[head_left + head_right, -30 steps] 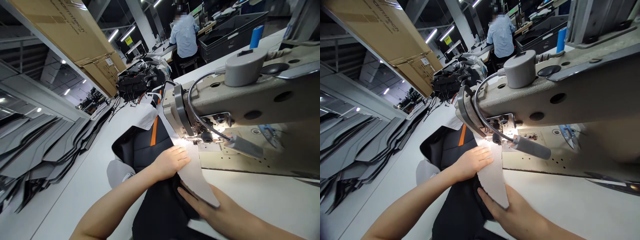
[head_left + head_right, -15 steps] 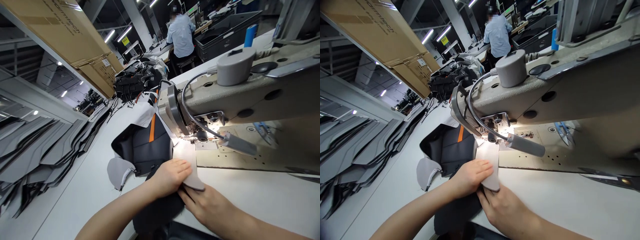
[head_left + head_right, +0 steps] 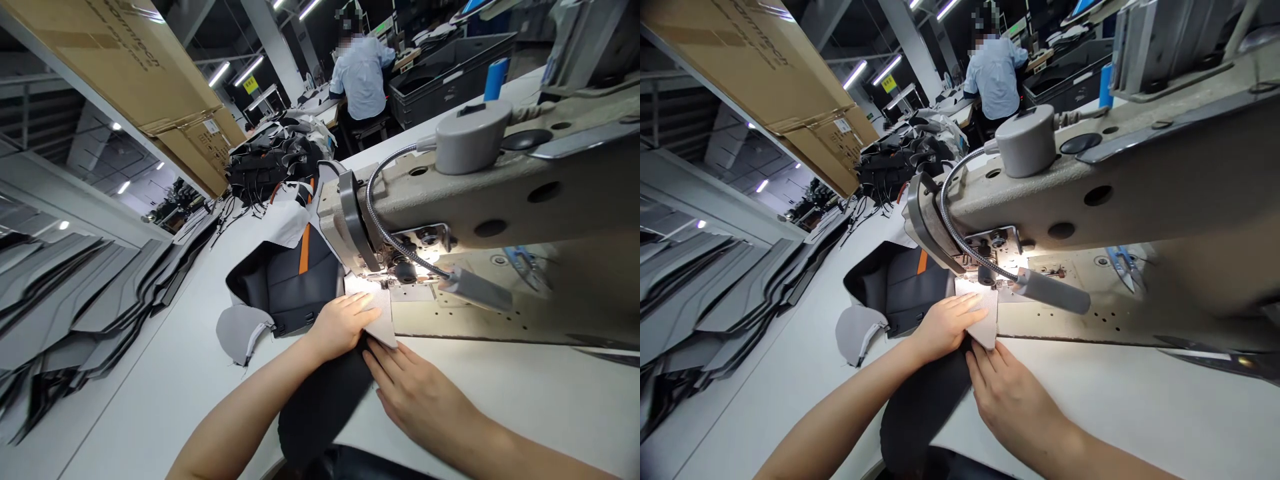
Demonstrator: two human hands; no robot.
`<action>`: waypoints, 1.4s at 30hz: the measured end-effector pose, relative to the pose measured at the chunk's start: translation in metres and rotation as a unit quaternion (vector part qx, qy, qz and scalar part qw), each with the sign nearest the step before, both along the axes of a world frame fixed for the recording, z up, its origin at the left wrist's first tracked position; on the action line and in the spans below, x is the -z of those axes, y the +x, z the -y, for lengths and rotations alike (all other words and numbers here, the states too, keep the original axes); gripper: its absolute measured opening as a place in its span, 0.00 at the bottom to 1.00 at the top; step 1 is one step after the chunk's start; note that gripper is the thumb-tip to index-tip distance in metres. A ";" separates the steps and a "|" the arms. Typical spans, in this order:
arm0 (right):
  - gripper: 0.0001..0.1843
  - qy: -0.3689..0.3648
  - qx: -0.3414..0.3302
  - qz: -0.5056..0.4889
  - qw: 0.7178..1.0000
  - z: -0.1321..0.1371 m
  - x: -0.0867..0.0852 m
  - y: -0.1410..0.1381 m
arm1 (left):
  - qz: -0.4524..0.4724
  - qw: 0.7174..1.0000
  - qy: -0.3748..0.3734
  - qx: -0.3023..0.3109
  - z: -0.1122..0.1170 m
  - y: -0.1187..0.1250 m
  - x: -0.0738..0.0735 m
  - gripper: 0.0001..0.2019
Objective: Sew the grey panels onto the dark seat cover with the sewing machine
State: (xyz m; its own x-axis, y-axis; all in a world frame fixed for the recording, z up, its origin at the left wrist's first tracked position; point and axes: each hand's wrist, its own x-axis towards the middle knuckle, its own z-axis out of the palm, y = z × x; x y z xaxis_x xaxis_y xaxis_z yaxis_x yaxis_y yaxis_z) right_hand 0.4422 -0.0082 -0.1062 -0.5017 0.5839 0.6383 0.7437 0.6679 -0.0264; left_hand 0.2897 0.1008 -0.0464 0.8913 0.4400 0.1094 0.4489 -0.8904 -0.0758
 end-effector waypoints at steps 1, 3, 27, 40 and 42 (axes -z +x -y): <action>0.24 -0.002 0.006 0.004 1.000 -0.002 0.000 0.001 | -0.001 1.000 -0.001 -0.007 -0.003 0.001 0.001 0.20; 0.24 -0.009 0.019 0.019 1.000 -0.006 0.000 0.002 | -0.003 1.000 -0.003 -0.020 -0.010 0.004 0.002 0.21; 0.23 -0.032 0.056 0.005 0.998 -0.011 -0.005 0.011 | 0.072 0.997 -0.023 -0.001 -0.021 0.013 0.009 0.12; 0.21 -0.040 0.040 -0.021 0.998 -0.013 -0.008 0.015 | 0.059 0.995 -0.011 -0.075 -0.061 0.024 0.031 0.11; 0.21 -0.048 0.034 -0.021 0.998 -0.012 -0.009 0.015 | 0.075 0.994 -0.011 -0.074 -0.064 0.025 0.032 0.10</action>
State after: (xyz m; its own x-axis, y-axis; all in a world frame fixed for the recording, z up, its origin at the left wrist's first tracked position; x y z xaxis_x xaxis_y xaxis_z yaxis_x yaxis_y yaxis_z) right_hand 0.4575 0.0043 -0.0977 -0.4325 0.6747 0.5982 0.7840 0.6090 -0.1201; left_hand 0.3148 0.1651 -0.0789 0.7915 0.5686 0.2239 0.5794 -0.8148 0.0209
